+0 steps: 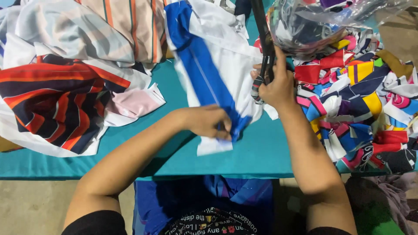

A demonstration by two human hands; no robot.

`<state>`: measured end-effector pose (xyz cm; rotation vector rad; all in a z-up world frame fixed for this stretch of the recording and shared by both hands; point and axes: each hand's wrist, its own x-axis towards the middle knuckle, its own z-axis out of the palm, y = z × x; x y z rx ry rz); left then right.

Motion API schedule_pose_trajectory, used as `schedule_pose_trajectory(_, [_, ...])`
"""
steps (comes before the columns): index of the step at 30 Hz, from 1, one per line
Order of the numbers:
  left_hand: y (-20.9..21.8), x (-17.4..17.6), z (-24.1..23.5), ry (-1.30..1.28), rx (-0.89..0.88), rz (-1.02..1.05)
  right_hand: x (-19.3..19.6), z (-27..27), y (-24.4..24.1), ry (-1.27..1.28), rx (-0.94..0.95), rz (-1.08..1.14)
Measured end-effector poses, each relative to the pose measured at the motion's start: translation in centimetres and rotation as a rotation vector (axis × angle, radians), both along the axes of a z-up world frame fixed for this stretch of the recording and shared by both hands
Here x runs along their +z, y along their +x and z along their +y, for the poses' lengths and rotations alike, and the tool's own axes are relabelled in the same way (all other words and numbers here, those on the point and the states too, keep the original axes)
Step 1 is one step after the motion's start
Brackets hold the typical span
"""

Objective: The person is using a pair of large scissors to cut various colorful fabric scraps into smaller pieces or strips on a blue work surface.

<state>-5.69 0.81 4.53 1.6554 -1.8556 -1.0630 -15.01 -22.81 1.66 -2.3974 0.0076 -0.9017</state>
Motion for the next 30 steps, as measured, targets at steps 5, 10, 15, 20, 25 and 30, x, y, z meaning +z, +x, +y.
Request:
schedule_pose_trajectory(5, [4.5,2.4,-2.9,0.167,0.189,-0.225,-1.0,-0.3,0.5,0.089,0.028,0.156])
schedule_pose_trajectory(10, [15.2,-1.7,-8.3,-0.349,0.835,-0.549,-0.1,0.6,1.0,0.268,-0.030,0.345])
schedule_pose_trajectory(15, [24.5,-8.1,-11.7,-0.400,0.810,-1.238,-0.5,0.6,0.9,0.230,0.052,0.261])
schedule_pose_trajectory(20, [23.8,-5.1,-13.3,-0.460,0.645,-1.153,-1.4,0.3,0.7,0.173,0.001,0.126])
schedule_pose_trajectory(25, [20.9,-0.1,-15.5,-0.341,0.565,-0.475,-2.0,0.2,1.0,0.157,-0.075,0.083])
schedule_pose_trajectory(30, [19.4,0.4,-19.3,-0.259,0.496,-0.436,-1.8,0.4,0.8,0.205,-0.137,0.159])
